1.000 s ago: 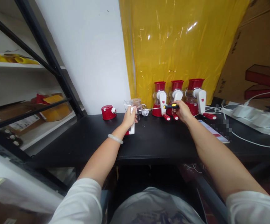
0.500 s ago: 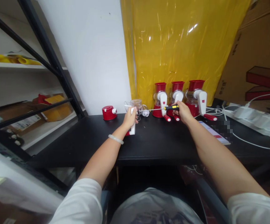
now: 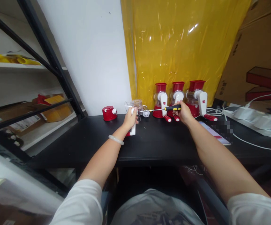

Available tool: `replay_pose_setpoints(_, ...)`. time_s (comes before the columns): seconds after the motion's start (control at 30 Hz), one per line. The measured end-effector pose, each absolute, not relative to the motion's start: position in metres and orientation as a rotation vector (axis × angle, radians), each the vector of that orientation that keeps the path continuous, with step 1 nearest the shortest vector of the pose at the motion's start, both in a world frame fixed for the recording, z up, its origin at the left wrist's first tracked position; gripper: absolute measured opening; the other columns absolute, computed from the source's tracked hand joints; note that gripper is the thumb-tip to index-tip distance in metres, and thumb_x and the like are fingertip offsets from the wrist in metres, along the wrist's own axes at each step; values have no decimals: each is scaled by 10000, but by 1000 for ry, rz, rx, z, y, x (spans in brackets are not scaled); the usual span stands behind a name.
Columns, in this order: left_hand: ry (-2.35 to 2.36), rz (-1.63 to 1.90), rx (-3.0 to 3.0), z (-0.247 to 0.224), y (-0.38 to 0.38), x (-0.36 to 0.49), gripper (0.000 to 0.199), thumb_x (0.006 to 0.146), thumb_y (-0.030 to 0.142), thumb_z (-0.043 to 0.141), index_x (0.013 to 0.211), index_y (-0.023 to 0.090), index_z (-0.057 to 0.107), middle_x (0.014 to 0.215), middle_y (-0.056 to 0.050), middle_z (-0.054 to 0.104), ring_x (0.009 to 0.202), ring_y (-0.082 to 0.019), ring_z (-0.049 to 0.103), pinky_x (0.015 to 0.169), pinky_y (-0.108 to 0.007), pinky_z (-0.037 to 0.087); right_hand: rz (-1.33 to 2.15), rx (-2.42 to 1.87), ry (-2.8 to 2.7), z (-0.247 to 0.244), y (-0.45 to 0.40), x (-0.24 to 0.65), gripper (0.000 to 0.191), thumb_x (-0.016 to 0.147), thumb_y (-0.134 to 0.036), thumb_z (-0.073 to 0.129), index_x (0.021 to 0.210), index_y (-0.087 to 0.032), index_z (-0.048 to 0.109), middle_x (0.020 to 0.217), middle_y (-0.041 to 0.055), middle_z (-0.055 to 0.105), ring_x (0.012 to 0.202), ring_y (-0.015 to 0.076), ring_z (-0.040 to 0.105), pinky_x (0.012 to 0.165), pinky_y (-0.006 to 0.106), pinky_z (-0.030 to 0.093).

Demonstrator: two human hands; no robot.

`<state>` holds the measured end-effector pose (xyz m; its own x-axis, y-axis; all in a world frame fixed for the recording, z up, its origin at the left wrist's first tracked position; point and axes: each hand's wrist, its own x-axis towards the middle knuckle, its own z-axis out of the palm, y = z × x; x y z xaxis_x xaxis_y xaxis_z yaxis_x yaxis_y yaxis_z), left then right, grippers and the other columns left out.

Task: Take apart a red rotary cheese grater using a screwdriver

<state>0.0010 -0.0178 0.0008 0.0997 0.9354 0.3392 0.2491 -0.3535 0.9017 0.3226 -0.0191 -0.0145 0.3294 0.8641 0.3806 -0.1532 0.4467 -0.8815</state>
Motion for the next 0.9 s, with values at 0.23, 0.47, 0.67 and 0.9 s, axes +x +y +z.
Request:
replay_pose_setpoints(0.23, 1164, 1301, 1703, 1, -18, 1, 274, 1116, 492, 448, 1166, 235, 527, 652, 84, 552, 435, -104, 561, 484, -222, 508, 757, -900, -1027, -16, -19, 324, 357, 842, -536, 774, 778, -232, 596, 513, -66, 467, 395, 79, 390, 400, 215, 348)
replay_pose_setpoints(0.47, 1160, 1294, 1705, -1, -14, 0, 276, 1116, 498, 449, 1186, 240, 522, 655, 87, 555, 436, -107, 568, 481, -222, 505, 794, -837, -975, -12, -17, 322, 207, 756, -355, 761, 784, -221, 606, 651, -30, 575, 478, 92, 485, 438, 222, 419)
replay_pose_setpoints(0.67, 1159, 1291, 1704, -1, -15, 0, 272, 1117, 494, 447, 1177, 240, 525, 659, 85, 549, 441, -108, 569, 480, -225, 507, 781, -855, -968, -14, -17, 322, 439, 877, -641, 686, 762, -231, 579, 543, -24, 524, 409, 105, 438, 388, 240, 354)
replay_pose_setpoints(0.9, 1173, 1303, 1689, 1, -17, 1, 256, 1114, 488, 449, 1139, 243, 517, 656, 87, 545, 435, -105, 561, 473, -218, 496, 708, -938, -1068, -19, -17, 326, 474, 840, -700, 738, 778, -259, 576, 437, -65, 423, 364, 120, 376, 363, 243, 304)
